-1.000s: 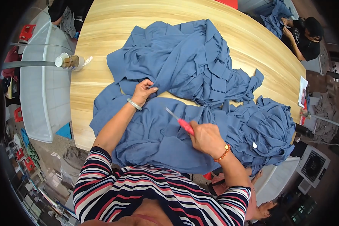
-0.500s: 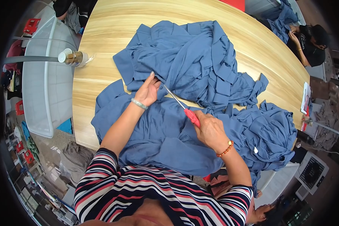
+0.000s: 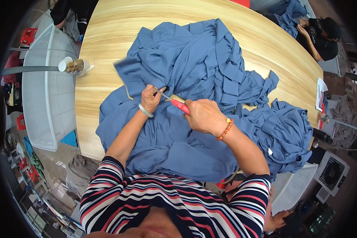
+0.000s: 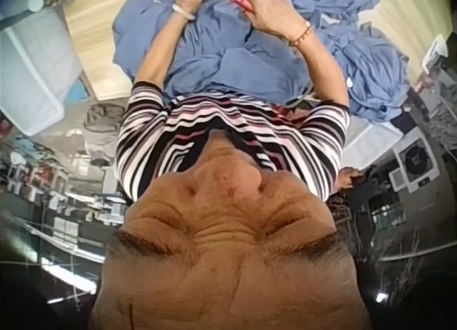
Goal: Trimming loose threads from blue garments using scissors and folding them on a workshop table.
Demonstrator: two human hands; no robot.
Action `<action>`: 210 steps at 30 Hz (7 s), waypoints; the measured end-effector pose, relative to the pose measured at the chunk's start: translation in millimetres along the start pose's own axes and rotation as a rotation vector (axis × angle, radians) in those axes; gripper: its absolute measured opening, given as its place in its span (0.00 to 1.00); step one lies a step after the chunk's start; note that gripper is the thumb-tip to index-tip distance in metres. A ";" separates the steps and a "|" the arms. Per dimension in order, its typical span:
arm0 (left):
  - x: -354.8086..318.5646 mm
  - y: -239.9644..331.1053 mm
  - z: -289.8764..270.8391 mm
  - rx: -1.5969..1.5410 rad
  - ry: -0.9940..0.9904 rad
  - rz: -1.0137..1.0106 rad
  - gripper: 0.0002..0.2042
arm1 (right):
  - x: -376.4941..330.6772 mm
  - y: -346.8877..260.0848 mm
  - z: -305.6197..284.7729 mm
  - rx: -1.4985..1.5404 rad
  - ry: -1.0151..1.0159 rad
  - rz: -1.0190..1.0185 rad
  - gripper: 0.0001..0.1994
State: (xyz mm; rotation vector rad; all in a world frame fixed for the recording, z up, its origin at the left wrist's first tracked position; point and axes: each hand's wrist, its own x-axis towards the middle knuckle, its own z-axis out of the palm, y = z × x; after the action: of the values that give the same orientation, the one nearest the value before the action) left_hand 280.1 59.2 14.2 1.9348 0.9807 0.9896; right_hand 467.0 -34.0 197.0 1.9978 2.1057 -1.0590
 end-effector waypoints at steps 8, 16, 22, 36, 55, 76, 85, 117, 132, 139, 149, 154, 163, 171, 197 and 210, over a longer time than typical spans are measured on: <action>10.5 37.6 -16.6 -0.472 -0.012 -0.341 0.07 | -47.3 10.3 20.8 -0.013 -0.029 0.066 0.12; 7.9 265.9 -22.0 -0.647 -0.467 0.676 0.11 | 27.9 87.4 24.6 -0.213 0.842 -0.291 0.12; -61.2 304.8 33.2 -0.873 -0.598 0.792 0.09 | -223.7 142.5 52.2 -0.032 0.770 0.355 0.12; 0.3 36.3 0.5 0.436 -0.189 0.120 0.28 | -271.5 100.7 59.4 0.356 0.716 0.849 0.19; 231.7 30.0 -66.5 0.096 0.157 0.237 0.07 | -38.7 147.4 -11.7 0.014 0.651 0.584 0.15; 111.2 -43.9 14.9 -0.136 -0.167 -0.337 0.17 | -24.6 51.1 -23.0 0.069 0.388 0.247 0.14; 71.9 -55.5 23.1 -0.685 0.018 -0.621 0.13 | 0.9 21.5 -15.2 0.020 0.039 0.032 0.14; 75.8 -9.3 -14.0 -0.291 0.058 -0.539 0.16 | -17.0 22.8 -8.6 0.204 0.219 0.038 0.16; 69.5 -31.1 -1.7 -0.369 -0.068 -0.244 0.13 | -2.0 19.9 -41.3 0.051 0.087 0.137 0.15; 81.1 154.9 -66.4 -0.655 -0.266 -0.045 0.05 | -18.2 19.7 38.9 0.108 0.224 -0.014 0.14; -5.9 321.8 9.5 -0.840 -0.642 0.905 0.09 | -21.2 31.7 89.6 0.589 0.852 0.185 0.10; -19.3 348.4 71.7 -0.811 -0.504 0.862 0.11 | -290.1 128.2 116.1 0.545 0.842 0.627 0.12; 11.5 116.7 58.7 0.085 -0.551 0.226 0.25 | -385.4 242.4 67.9 0.765 1.112 0.888 0.12; 96.7 -43.1 -1.0 0.608 -0.143 -0.080 0.24 | -198.9 88.4 28.7 0.123 0.673 0.761 0.13; 140.6 -23.1 -8.8 0.614 -0.269 0.098 0.35 | -106.9 84.5 -42.9 0.587 0.505 0.082 0.11; 66.0 26.1 2.6 0.261 -0.609 0.287 0.27 | -155.1 120.0 -49.4 0.732 0.689 0.151 0.10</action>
State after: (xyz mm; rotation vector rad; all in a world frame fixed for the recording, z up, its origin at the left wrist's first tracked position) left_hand 317.0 104.1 55.1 2.4337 0.5036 0.3677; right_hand 620.2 -151.5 256.8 3.1962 1.8981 -1.4029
